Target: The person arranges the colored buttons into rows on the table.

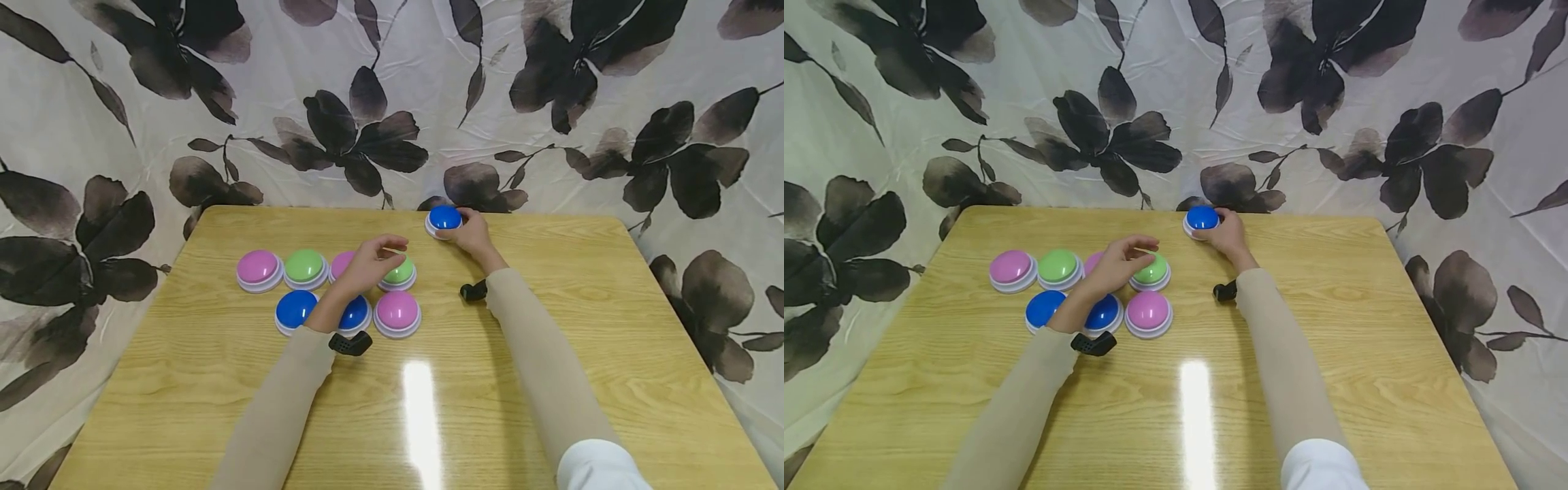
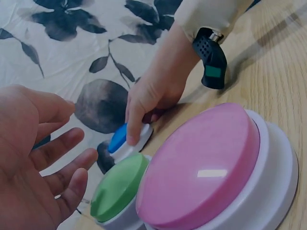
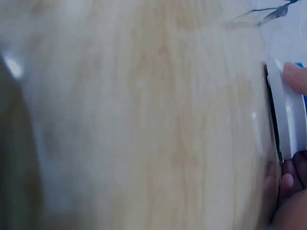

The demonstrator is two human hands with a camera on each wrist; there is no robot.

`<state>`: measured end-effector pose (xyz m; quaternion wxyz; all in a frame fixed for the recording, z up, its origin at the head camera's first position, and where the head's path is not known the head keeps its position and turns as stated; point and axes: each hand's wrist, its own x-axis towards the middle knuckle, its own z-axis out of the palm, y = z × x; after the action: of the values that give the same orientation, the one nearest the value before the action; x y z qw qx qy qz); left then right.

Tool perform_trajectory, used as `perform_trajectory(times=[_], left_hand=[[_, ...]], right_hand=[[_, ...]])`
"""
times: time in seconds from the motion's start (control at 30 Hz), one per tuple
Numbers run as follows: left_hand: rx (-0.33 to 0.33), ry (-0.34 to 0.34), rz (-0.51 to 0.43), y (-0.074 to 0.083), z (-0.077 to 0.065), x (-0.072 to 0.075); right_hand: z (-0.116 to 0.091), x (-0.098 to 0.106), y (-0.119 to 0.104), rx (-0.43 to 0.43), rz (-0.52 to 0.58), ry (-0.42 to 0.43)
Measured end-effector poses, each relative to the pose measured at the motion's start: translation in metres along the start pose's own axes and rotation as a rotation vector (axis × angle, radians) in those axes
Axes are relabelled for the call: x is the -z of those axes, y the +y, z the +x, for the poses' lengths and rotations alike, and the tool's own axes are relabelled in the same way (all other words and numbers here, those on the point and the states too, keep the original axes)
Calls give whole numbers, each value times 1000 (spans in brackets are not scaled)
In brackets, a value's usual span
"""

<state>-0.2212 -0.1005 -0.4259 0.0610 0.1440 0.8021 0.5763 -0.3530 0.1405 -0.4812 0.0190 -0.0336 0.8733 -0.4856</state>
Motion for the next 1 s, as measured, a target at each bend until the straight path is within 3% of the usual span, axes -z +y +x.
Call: perform_trajectory(times=[0.3, 0.6, 1.0], left_hand=[[7, 20, -28, 0, 7, -9], [3, 15, -61, 1, 9, -17], [-13, -4, 8, -1, 17, -15]], right_hand=[[-13, 3, 2, -27, 27, 4], [-35, 9, -3, 34, 39, -67], [-74, 24, -30, 155, -54, -131]])
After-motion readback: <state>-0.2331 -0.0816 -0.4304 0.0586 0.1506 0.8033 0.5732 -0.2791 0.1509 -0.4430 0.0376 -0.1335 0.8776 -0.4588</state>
